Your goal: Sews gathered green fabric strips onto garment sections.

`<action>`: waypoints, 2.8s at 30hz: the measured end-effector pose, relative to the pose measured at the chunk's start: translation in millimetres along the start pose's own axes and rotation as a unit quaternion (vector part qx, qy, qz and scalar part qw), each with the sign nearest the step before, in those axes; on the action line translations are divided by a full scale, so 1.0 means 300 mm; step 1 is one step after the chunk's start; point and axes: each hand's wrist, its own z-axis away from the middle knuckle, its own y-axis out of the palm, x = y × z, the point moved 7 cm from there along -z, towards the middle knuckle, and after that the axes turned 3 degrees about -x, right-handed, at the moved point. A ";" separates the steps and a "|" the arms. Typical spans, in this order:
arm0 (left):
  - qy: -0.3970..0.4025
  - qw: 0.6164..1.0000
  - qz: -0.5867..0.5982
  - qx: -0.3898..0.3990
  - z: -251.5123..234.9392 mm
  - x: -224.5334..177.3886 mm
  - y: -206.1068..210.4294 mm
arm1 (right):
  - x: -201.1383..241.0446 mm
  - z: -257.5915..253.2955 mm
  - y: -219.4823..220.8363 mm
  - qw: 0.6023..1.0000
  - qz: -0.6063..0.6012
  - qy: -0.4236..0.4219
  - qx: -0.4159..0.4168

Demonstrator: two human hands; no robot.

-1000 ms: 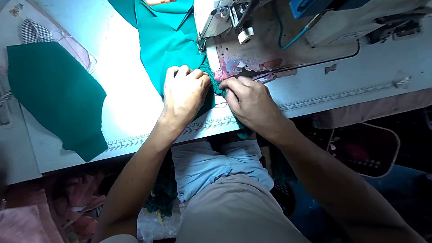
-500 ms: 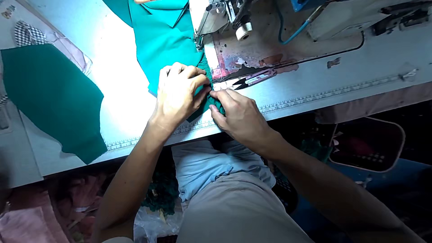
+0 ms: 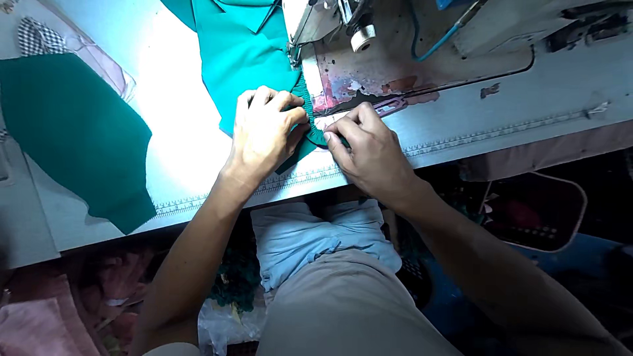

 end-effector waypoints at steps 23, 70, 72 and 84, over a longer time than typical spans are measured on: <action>0.006 0.997 0.068 0.021 0.005 0.032 -0.004 | 0.091 0.022 0.099 0.992 0.072 -0.095 -0.030; 0.070 0.995 0.078 -0.003 0.065 0.024 -0.003 | 0.039 0.012 0.119 0.991 0.051 -0.113 -0.048; 0.060 0.995 0.079 -0.011 0.048 0.058 -0.004 | 0.034 -0.022 0.120 0.991 0.058 -0.119 -0.034; 0.032 0.996 0.077 -0.026 -0.051 0.152 -0.008 | 0.028 -0.109 0.080 0.998 0.037 -0.045 -0.029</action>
